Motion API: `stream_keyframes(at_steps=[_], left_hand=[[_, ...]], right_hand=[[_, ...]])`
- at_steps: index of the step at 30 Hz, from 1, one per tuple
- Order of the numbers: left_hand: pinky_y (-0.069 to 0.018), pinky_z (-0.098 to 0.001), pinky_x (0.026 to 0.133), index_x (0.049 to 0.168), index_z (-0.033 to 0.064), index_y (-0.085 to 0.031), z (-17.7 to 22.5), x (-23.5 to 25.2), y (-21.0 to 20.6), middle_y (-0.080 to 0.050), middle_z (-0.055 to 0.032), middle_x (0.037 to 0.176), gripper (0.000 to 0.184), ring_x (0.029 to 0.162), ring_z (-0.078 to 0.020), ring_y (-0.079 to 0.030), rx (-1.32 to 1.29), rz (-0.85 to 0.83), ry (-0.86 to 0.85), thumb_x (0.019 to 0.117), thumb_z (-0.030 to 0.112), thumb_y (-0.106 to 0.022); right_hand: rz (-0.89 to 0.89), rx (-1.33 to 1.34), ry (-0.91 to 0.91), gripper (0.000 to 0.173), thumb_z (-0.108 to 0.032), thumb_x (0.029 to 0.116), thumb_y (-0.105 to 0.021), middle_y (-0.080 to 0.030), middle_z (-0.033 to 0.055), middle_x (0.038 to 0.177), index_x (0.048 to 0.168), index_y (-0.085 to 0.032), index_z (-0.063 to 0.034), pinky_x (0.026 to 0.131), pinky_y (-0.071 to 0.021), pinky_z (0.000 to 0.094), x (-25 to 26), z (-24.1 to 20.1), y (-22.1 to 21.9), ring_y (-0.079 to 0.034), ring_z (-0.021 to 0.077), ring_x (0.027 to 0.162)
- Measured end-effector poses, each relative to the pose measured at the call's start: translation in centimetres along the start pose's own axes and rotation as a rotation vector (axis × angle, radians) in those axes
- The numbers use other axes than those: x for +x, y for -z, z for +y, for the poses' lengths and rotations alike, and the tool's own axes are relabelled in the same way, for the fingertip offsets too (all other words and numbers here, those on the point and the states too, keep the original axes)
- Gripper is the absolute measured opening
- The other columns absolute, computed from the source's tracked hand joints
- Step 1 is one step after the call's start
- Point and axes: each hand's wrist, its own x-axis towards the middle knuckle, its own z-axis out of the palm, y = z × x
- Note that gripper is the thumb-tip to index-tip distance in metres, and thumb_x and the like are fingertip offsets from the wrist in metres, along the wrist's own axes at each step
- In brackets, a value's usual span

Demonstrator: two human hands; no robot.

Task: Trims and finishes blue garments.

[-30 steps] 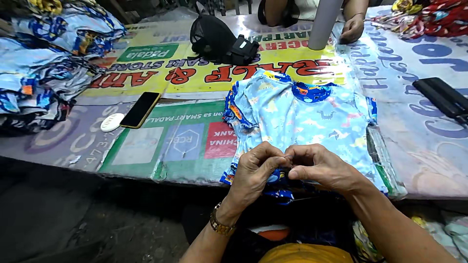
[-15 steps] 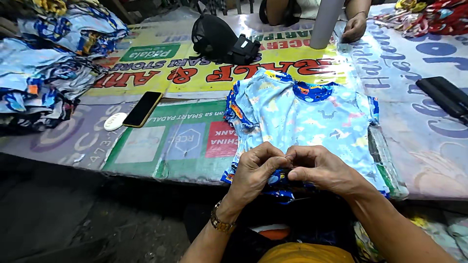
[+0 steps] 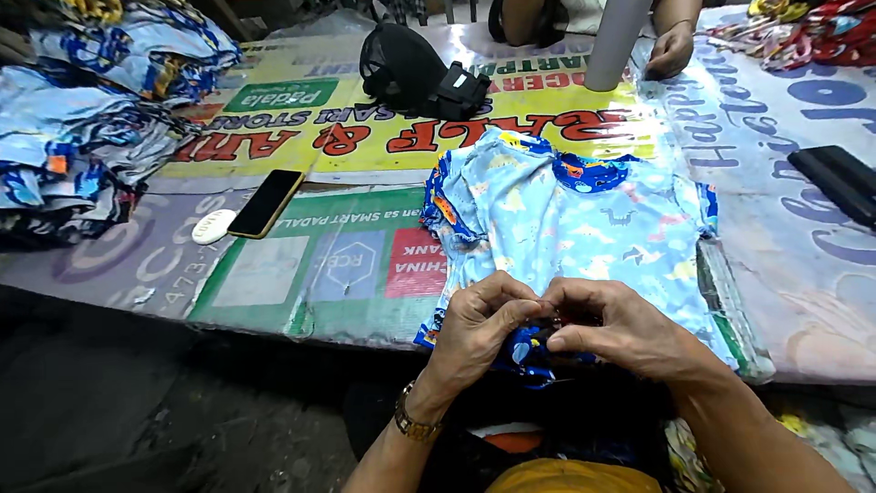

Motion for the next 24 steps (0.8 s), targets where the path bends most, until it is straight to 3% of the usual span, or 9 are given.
stream_keyframes(at_steps=[8, 16, 20, 24], left_hand=[[-0.0551, -0.0155, 0.073, 0.098, 0.0047, -0.069, 0.1, 0.0, -0.2, -0.073, 0.0044, 0.087, 0.005, 0.078, 0.002, -0.066, 0.038, -0.014, -0.002, 0.0986, 0.004, -0.064], [-0.0556, -0.0166, 0.072, 0.098, 0.0031, -0.068, -0.5, -0.3, -0.4, -0.071, 0.0041, 0.086, 0.005, 0.076, 0.0012, -0.065, 0.076, 0.026, -0.058, 0.0988, 0.004, -0.063], [-0.0521, -0.0143, 0.064, 0.099, 0.0052, -0.066, -0.7, -0.4, -0.4, -0.067, 0.0055, 0.079, 0.004, 0.068, 0.0028, -0.06, 0.048, 0.07, -0.042, 0.1001, 0.005, -0.062], [-0.0508, -0.0144, 0.061, 0.099, 0.007, -0.063, -0.7, -0.4, -0.5, -0.064, 0.0049, 0.073, 0.003, 0.062, 0.0019, -0.058, 0.008, 0.11, -0.015, 0.1013, 0.007, -0.061]], right_hand=[[-0.027, -0.096, 0.025, 0.018, -0.021, 0.0938, -0.074, -0.067, -0.0041, 0.089, 0.101, -0.071, -0.0047, 0.068, -0.0499, 0.0112, 0.5, -0.4, 0.7, -0.06, -0.0032, 0.076], [-0.054, -0.028, 0.011, 0.013, -0.017, 0.0942, -0.072, -0.067, -0.0049, 0.087, 0.098, -0.069, -0.0046, 0.071, -0.0514, 0.0128, 0.8, 0.3, -0.1, -0.062, -0.0033, 0.079], [-0.056, 0.119, 0.028, 0.011, -0.016, 0.0958, -0.069, -0.066, -0.0063, 0.087, 0.101, -0.068, -0.0063, 0.069, -0.0512, 0.0141, 0.7, 0.9, -0.3, -0.061, -0.0025, 0.077], [-0.004, 0.143, 0.016, 0.023, -0.02, 0.0926, -0.072, -0.066, -0.0064, 0.097, 0.11, -0.063, -0.0081, 0.076, -0.0538, 0.0146, 0.1, 0.7, -1.2, -0.063, -0.0022, 0.086]])
